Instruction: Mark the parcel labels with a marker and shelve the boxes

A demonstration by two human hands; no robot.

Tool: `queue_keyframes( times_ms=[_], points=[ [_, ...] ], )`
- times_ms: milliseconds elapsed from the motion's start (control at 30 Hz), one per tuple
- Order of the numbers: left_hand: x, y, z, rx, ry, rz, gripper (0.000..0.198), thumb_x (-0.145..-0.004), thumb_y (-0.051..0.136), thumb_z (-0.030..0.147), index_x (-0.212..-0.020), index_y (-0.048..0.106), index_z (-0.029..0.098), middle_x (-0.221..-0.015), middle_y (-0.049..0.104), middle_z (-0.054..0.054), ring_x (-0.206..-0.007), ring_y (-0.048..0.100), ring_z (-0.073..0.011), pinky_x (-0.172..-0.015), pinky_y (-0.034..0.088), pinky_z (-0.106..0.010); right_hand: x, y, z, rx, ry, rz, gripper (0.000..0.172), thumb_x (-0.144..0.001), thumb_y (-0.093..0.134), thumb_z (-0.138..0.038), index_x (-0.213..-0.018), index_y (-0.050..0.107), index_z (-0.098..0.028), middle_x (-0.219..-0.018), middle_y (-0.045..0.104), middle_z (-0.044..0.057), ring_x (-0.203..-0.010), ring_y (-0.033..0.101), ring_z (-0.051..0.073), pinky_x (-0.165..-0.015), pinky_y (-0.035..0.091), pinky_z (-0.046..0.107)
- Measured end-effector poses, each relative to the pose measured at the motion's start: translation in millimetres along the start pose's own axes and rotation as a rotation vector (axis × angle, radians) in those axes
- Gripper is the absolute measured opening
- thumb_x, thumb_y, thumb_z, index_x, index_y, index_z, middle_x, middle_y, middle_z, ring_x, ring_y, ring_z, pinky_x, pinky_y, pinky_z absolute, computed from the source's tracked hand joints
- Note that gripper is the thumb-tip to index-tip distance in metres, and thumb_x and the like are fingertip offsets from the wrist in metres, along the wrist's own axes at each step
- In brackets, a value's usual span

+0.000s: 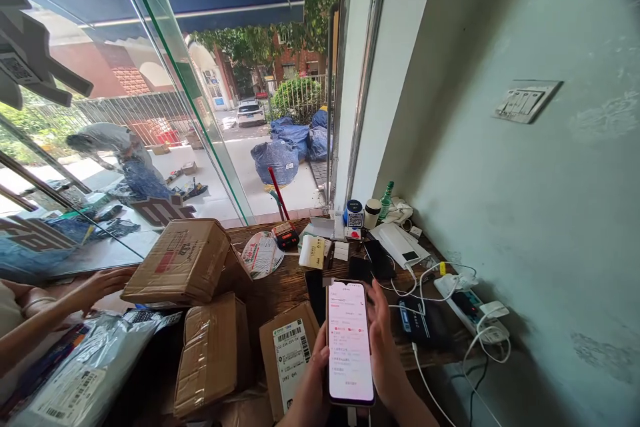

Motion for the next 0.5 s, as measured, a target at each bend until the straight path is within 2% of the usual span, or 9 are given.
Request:
queue_keyframes(
  times_ms=[67,133,200,300,367,400,467,500],
  points=[
    [-3,-3.3,-1,-0.018,0.009,0.021,0.055,-0.070,0.064,0.050,-0.121,0.057,0.032,-0.134,0.055,-0.001,-0.133,0.036,-0.0290,-0.109,0.029,-0.040,7,6,30,-0.250,0.243,-0.043,0.077,-0.080,0.028,-0.074,-0.142,0.020,-0.030,-0.145,0.038,0.010,-0.133,0.034,0.030,-0.106,0.032,0.051],
    [-5,-3.0,-4,-0.072,-0.004,0.041,0.058,-0.071,0.061,0.055,-0.124,0.054,0.031,-0.137,0.052,-0.002,-0.134,0.035,-0.0291,-0.109,0.029,-0.040,16,10,48,-0.386,0.395,-0.079,0.078,-0.076,0.032,-0.077,-0.135,0.037,-0.026,-0.135,0.053,0.011,-0.128,0.043,0.032,-0.102,0.037,0.051],
    [-5,-0.7,-6,-0.155,-0.020,0.065,0.061,-0.072,0.056,0.060,-0.125,0.053,0.031,-0.136,0.052,-0.003,-0.133,0.036,-0.0298,-0.108,0.031,-0.042,24,9,57,-0.407,0.467,-0.082,0.070,-0.073,0.049,-0.072,-0.126,0.050,-0.026,-0.124,0.063,0.010,-0.121,0.050,0.032,-0.099,0.041,0.050],
    [-2,1.9,3,-0.315,-0.036,0.091,0.055,-0.073,0.058,0.056,-0.122,0.057,0.029,-0.132,0.055,-0.005,-0.130,0.038,-0.0304,-0.111,0.025,-0.042,32,2,62,-0.481,0.529,-0.044,0.054,-0.069,0.065,-0.060,-0.111,0.062,-0.027,-0.112,0.070,0.006,-0.115,0.056,0.032,-0.098,0.043,0.049],
    [4,-1.1,17,-0.596,-0.039,0.078,0.045,-0.078,0.055,0.049,-0.117,0.061,0.028,-0.123,0.058,-0.009,-0.124,0.042,-0.0310,-0.110,0.024,-0.045,36,-3,66,-0.599,0.595,-0.040,0.052,-0.066,0.062,-0.065,-0.100,0.067,-0.027,-0.108,0.072,0.006,-0.111,0.059,0.033,-0.096,0.044,0.051],
    [9,-8.2,26,-0.786,-0.026,0.111,0.042,-0.080,0.052,0.047,-0.116,0.062,0.028,-0.121,0.058,-0.010,-0.121,0.043,-0.0313,-0.109,0.024,-0.047,38,-4,68,-0.653,0.635,-0.056,0.054,-0.065,0.060,-0.069,-0.097,0.069,-0.027,-0.105,0.073,0.006,-0.109,0.060,0.034,-0.095,0.045,0.053],
    [22,-32.3,48,-1.166,0.055,0.284,0.046,-0.075,0.058,0.039,-0.120,0.060,0.026,-0.124,0.052,-0.015,-0.123,0.039,-0.0344,-0.107,0.023,-0.051,42,-10,74,-0.717,0.716,-0.106,0.058,-0.060,0.059,-0.074,-0.093,0.071,-0.027,-0.098,0.075,0.007,-0.101,0.064,0.036,-0.092,0.046,0.055],
    [31,-48.2,59,-1.294,0.119,0.426,0.059,-0.066,0.066,0.030,-0.124,0.055,0.025,-0.132,0.045,-0.017,-0.128,0.031,-0.0373,-0.107,0.020,-0.053,43,-15,77,-0.735,0.744,-0.111,0.059,-0.058,0.060,-0.075,-0.092,0.071,-0.028,-0.095,0.076,0.007,-0.097,0.066,0.036,-0.090,0.046,0.056]
  ],
)
Point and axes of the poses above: each hand's wrist, its own x-axis away from the middle knuckle, its own y-axis out of the palm, z = x × y, the point moved 7 cm from there along -x, towards the middle knuckle
